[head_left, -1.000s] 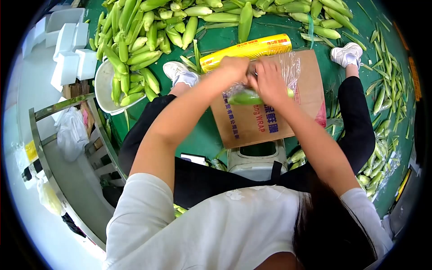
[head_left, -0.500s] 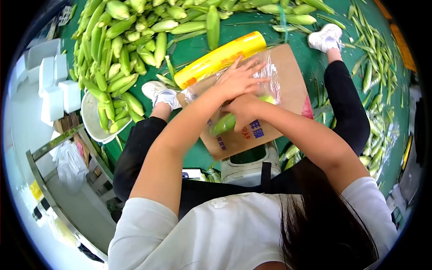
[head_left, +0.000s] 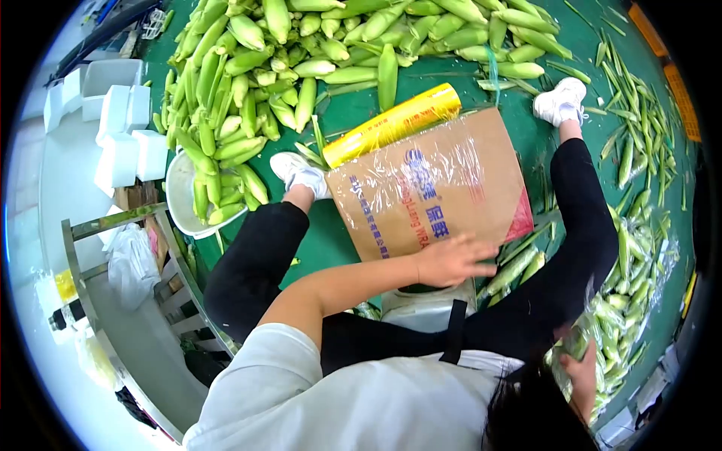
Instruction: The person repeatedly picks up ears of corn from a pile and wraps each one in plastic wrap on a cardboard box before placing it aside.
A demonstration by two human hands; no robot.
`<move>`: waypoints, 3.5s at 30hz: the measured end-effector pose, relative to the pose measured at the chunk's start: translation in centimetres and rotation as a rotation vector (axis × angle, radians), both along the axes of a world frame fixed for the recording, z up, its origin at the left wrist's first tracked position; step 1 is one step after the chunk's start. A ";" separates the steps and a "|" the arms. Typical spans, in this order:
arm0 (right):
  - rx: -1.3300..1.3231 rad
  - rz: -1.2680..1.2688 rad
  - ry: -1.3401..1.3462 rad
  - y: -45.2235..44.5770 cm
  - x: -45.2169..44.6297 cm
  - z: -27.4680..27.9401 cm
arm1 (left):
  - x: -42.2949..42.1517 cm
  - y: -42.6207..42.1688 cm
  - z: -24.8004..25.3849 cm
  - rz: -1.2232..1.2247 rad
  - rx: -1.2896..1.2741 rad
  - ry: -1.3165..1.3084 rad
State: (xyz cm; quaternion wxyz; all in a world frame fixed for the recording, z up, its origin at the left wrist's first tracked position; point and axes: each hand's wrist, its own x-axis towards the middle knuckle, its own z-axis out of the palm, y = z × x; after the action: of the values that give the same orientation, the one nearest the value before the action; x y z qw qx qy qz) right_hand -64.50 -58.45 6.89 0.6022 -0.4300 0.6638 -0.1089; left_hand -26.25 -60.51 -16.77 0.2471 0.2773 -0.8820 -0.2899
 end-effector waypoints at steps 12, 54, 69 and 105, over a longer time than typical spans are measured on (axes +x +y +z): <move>-0.558 -0.217 0.742 -1.5 -0.8 -3.6 | 25.5 -27.5 -20.2 1.298 0.904 -0.398; -0.974 1.405 -0.124 -13.8 27.5 -21.1 | 16.5 4.0 2.4 0.758 0.522 0.079; -1.279 1.309 0.079 -17.4 35.9 -22.8 | 19.4 -16.9 3.7 0.808 0.343 -0.041; -0.340 -0.144 1.004 17.8 -15.6 -14.7 | 14.6 -22.0 -2.0 1.263 0.119 0.398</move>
State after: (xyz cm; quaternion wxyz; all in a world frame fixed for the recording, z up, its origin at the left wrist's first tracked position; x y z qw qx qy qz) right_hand -80.06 -40.66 -7.80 0.1235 -0.4739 0.8711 -0.0370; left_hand -11.67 -82.50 -18.74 0.5118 0.6953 -0.4700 -0.1834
